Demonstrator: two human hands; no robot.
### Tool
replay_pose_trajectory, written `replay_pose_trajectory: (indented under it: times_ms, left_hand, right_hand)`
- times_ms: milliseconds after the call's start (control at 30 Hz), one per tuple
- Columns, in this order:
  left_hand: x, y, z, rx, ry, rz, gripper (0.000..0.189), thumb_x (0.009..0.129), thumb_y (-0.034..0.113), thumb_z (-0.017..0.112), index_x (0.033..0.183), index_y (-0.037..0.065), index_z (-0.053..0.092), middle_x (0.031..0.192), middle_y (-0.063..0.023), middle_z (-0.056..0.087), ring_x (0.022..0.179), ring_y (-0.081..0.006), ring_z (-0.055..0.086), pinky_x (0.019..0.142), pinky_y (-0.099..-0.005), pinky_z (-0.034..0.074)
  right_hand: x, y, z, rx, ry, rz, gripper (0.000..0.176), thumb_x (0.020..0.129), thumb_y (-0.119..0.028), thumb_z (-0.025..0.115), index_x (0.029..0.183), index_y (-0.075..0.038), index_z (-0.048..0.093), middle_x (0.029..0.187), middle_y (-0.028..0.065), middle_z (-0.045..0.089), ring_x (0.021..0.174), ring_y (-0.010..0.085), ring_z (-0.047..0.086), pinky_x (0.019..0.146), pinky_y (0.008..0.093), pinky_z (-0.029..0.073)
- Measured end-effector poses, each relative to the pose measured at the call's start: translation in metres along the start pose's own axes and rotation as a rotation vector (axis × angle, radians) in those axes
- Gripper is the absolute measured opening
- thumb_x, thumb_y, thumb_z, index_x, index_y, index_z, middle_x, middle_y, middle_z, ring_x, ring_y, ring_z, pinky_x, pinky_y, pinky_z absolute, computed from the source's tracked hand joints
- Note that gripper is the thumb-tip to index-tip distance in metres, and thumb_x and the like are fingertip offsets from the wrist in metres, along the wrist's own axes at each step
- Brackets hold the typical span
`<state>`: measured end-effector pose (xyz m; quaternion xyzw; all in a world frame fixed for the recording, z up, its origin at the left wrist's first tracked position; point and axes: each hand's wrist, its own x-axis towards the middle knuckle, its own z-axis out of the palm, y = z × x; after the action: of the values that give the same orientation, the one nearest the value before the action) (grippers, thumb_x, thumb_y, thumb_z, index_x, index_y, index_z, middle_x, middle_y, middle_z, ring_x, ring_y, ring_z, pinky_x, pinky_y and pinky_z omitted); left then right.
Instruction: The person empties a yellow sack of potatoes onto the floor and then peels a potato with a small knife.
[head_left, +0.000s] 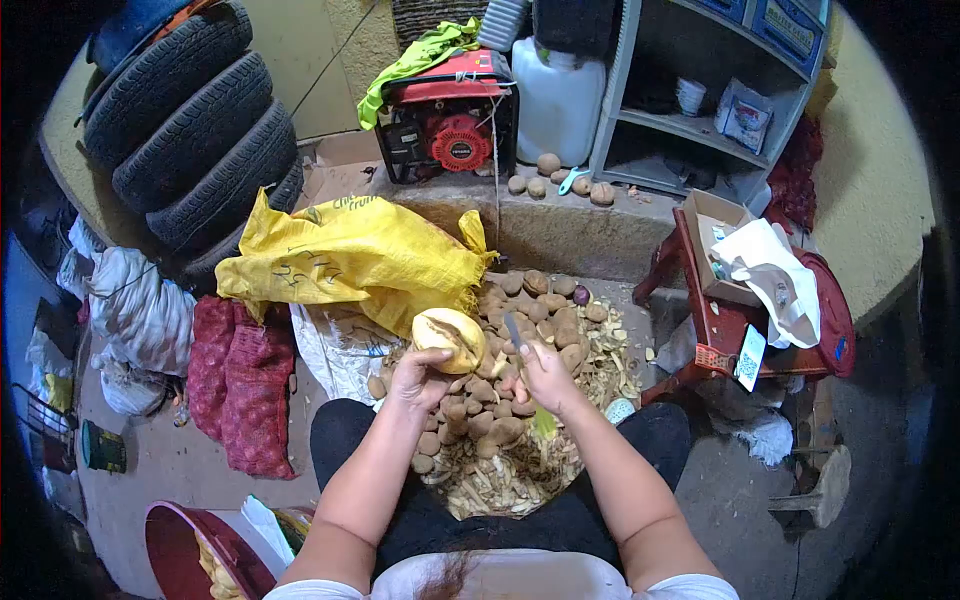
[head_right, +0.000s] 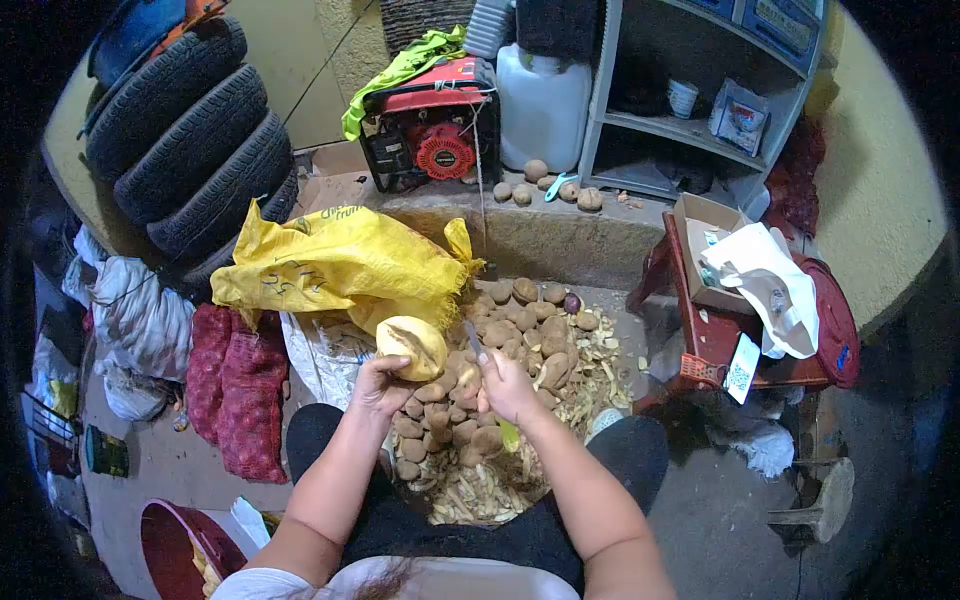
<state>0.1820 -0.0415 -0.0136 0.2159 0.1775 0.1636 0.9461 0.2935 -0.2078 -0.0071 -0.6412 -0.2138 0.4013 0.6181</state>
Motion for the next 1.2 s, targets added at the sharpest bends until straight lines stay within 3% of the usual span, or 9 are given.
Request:
replay_pose_trajectory:
  times_ms: [67, 133, 167, 233, 267, 700, 867, 1000, 1200]
  left_hand:
    - [-0.003, 0.001, 0.005, -0.012, -0.010, 0.000, 0.054, 0.064, -0.008, 0.055, 0.117, 0.000, 0.042, 0.112, -0.0151, 0.051, 0.106, -0.0308, 0.049, 0.095, -0.0476, 0.036]
    - [-0.004, 0.000, 0.008, -0.026, -0.019, 0.001, 0.055, 0.064, -0.008, 0.055, 0.117, 0.000, 0.042, 0.111, -0.0150, 0.051, 0.106, -0.0308, 0.049, 0.096, -0.0479, 0.036]
    - [-0.004, 0.000, 0.008, 0.005, -0.048, 0.010, 0.056, 0.064, -0.008, 0.056, 0.117, 0.000, 0.042, 0.111, -0.0148, 0.051, 0.106, -0.0307, 0.049, 0.096, -0.0477, 0.036]
    - [-0.004, -0.003, 0.009, 0.039, -0.077, 0.018, 0.057, 0.064, -0.007, 0.058, 0.118, 0.000, 0.041, 0.111, -0.0146, 0.051, 0.106, -0.0305, 0.049, 0.096, -0.0476, 0.036]
    - [-0.004, -0.005, 0.011, 0.059, -0.094, 0.022, 0.058, 0.064, -0.007, 0.058, 0.118, 0.000, 0.041, 0.111, -0.0146, 0.051, 0.106, -0.0303, 0.049, 0.096, -0.0474, 0.036]
    - [0.001, -0.017, 0.012, 0.099, -0.056, 0.049, 0.053, 0.068, -0.004, 0.061, 0.117, 0.003, 0.043, 0.111, -0.0131, 0.052, 0.105, -0.0284, 0.050, 0.094, -0.0468, 0.038]
    - [0.002, -0.016, 0.009, 0.088, -0.063, 0.051, 0.052, 0.068, -0.004, 0.061, 0.117, 0.004, 0.043, 0.110, -0.0130, 0.052, 0.105, -0.0283, 0.051, 0.093, -0.0465, 0.039]
    - [0.002, -0.015, 0.006, 0.124, -0.104, 0.048, 0.052, 0.069, -0.004, 0.061, 0.116, 0.003, 0.043, 0.109, -0.0128, 0.053, 0.103, -0.0275, 0.052, 0.092, -0.0447, 0.041]
    - [0.000, -0.011, 0.010, 0.189, -0.071, 0.057, 0.052, 0.068, -0.004, 0.062, 0.115, 0.003, 0.044, 0.106, -0.0118, 0.054, 0.100, -0.0258, 0.054, 0.089, -0.0408, 0.044]
  right_hand:
    - [-0.001, 0.000, 0.000, -0.071, 0.001, -0.030, 0.023, 0.094, -0.021, 0.034, 0.099, -0.005, 0.049, 0.060, 0.0045, 0.053, 0.046, 0.0086, 0.050, 0.043, 0.0241, 0.041]
    - [-0.008, 0.000, 0.004, -0.326, 0.026, -0.246, 0.017, 0.091, -0.017, 0.039, 0.089, -0.003, 0.049, 0.059, 0.0089, 0.054, 0.044, 0.0170, 0.052, 0.042, 0.0301, 0.041]
    - [-0.010, 0.000, 0.006, -0.325, 0.025, -0.245, 0.017, 0.091, -0.017, 0.039, 0.089, -0.003, 0.049, 0.059, 0.0089, 0.054, 0.044, 0.0170, 0.052, 0.042, 0.0301, 0.041]
    - [-0.013, 0.001, 0.012, -0.833, 0.257, -0.658, 0.014, 0.087, -0.014, 0.046, 0.080, -0.002, 0.046, 0.058, 0.0156, 0.053, 0.047, 0.0296, 0.053, 0.044, 0.0378, 0.041]
    - [-0.017, -0.006, 0.018, -0.783, 0.290, -0.626, 0.012, 0.083, -0.012, 0.049, 0.078, -0.002, 0.045, 0.057, 0.0196, 0.050, 0.051, 0.0379, 0.051, 0.047, 0.0436, 0.041]
    - [-0.006, 0.011, 0.030, -0.992, 0.441, -0.659, 0.007, 0.080, -0.012, 0.048, 0.078, -0.004, 0.047, 0.060, 0.0142, 0.055, 0.051, 0.0328, 0.054, 0.046, 0.0421, 0.043]
    - [-0.002, 0.014, 0.029, -0.977, 0.337, -0.561, 0.008, 0.079, -0.011, 0.049, 0.078, -0.003, 0.047, 0.057, 0.0166, 0.055, 0.053, 0.0344, 0.056, 0.048, 0.0438, 0.044]
    - [-0.001, 0.016, 0.030, -0.936, 0.306, -0.603, 0.010, 0.080, -0.012, 0.048, 0.077, -0.003, 0.047, 0.056, 0.0180, 0.054, 0.053, 0.0354, 0.056, 0.048, 0.0446, 0.044]
    - [0.003, 0.013, 0.025, -0.832, 0.197, -0.398, 0.013, 0.083, -0.014, 0.045, 0.081, -0.002, 0.049, 0.064, 0.0208, 0.056, 0.061, 0.0389, 0.056, 0.056, 0.0466, 0.044]
